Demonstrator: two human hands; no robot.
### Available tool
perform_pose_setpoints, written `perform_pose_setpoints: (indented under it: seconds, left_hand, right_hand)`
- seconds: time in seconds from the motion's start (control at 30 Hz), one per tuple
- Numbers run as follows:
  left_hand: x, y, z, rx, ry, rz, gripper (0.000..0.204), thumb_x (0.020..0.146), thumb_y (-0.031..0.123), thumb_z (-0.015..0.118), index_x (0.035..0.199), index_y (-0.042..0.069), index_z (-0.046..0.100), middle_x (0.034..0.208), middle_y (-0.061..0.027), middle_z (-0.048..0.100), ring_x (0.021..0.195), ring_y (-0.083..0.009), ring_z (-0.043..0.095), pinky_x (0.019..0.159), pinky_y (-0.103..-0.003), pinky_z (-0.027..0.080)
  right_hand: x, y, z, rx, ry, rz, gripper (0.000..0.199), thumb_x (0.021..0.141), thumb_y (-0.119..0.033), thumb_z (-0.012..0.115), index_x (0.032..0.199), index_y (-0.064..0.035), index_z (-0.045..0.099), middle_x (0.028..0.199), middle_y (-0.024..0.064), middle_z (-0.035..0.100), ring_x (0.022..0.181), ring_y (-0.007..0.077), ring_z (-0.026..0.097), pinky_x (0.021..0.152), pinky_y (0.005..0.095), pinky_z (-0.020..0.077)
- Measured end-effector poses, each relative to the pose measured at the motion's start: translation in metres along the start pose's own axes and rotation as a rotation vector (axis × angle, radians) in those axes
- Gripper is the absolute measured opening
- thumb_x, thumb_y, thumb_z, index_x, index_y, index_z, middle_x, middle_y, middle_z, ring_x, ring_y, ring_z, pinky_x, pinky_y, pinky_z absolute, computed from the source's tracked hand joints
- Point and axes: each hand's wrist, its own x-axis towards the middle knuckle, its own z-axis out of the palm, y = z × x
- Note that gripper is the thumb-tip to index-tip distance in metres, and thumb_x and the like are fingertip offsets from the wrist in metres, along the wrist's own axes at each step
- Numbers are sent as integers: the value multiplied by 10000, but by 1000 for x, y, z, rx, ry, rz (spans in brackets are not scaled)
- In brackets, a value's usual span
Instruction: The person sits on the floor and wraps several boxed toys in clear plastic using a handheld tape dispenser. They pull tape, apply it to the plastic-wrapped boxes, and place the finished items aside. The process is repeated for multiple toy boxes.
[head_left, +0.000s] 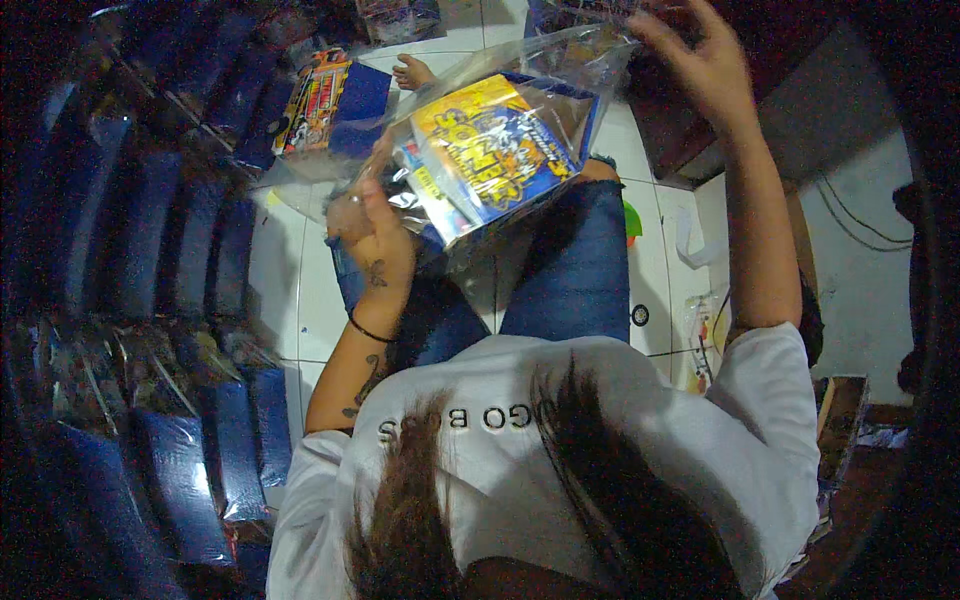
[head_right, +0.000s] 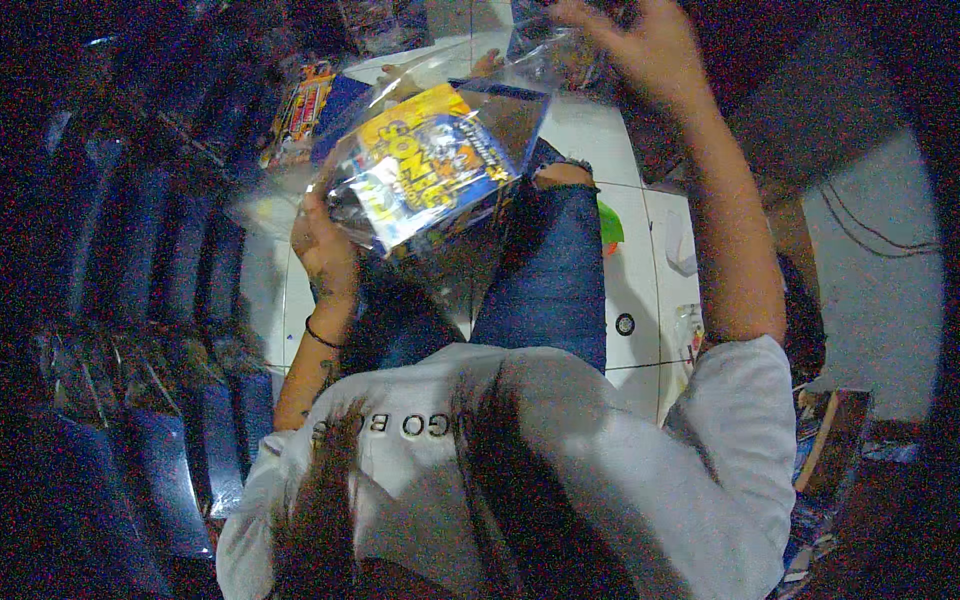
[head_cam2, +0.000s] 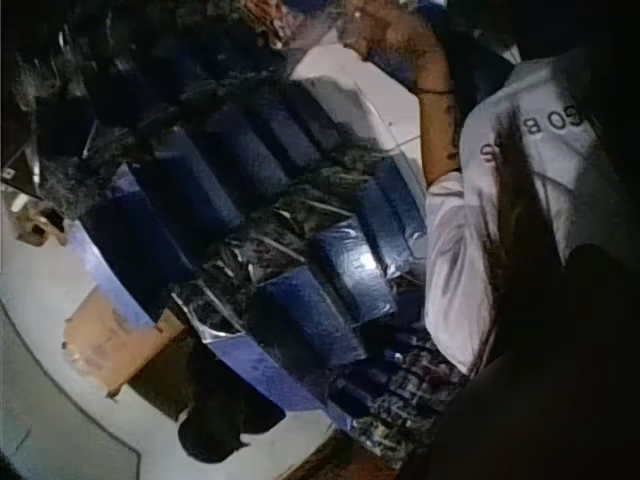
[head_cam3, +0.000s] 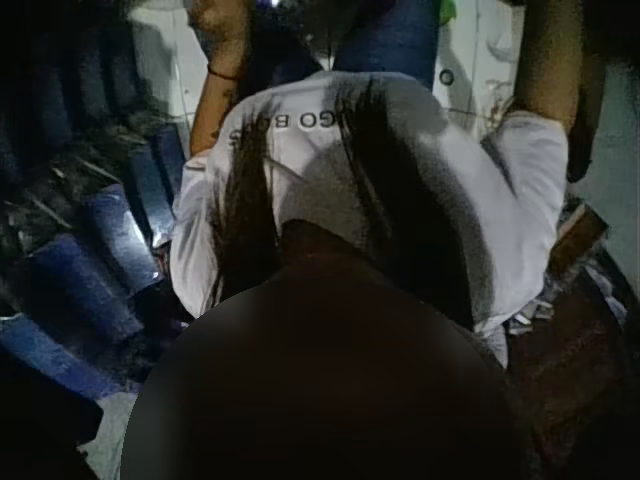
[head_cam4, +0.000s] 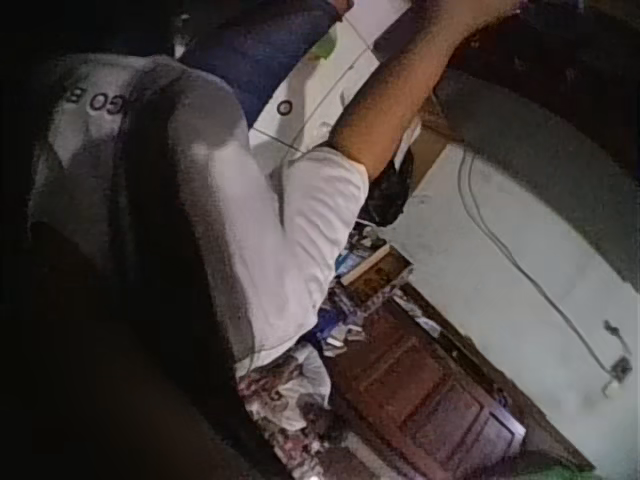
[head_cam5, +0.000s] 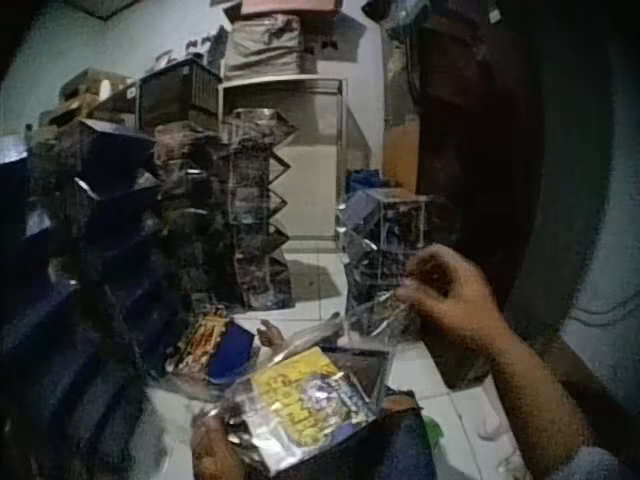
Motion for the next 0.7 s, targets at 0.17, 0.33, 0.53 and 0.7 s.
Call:
perform_pose_setpoints:
  seconds: [0.17,0.33,0.53,0.7]
  left_hand:
    - [-7,1,11,-163,3,-108,463,994,320,312,1209,3,571,1060,-120,636,925,-213,594,810,-314,451]
    - [-3,8,13,-132,93,23,452,981,299,372,1199,-54,550,1215,-185,576,1153,-245,526,987,-354,378]
    - [-11,58,2,119,-267,720,696,865,493,550,1280,-59,463,1351,-205,448,1247,-241,445,1058,-420,309]
    - [-21,86,47,1006,-586,816,929,747,588,628,1325,-90,363,1349,-243,415,1279,-380,363,1084,-469,252]
  right_hand:
    - [28,-32,16,-546,-312,86,337,838,-238,656,1106,-36,621,1146,137,596,1059,291,567,899,356,460]
    - [48,-94,80,-469,-59,-842,261,779,-210,686,969,-35,655,879,167,649,829,297,640,730,407,487]
    - [80,-54,94,-243,-985,-474,246,823,-220,633,946,-12,682,773,169,658,737,309,645,656,414,488]
    - [66,-40,69,-370,-893,-648,262,851,-216,626,994,3,653,939,161,666,821,321,635,701,391,502]
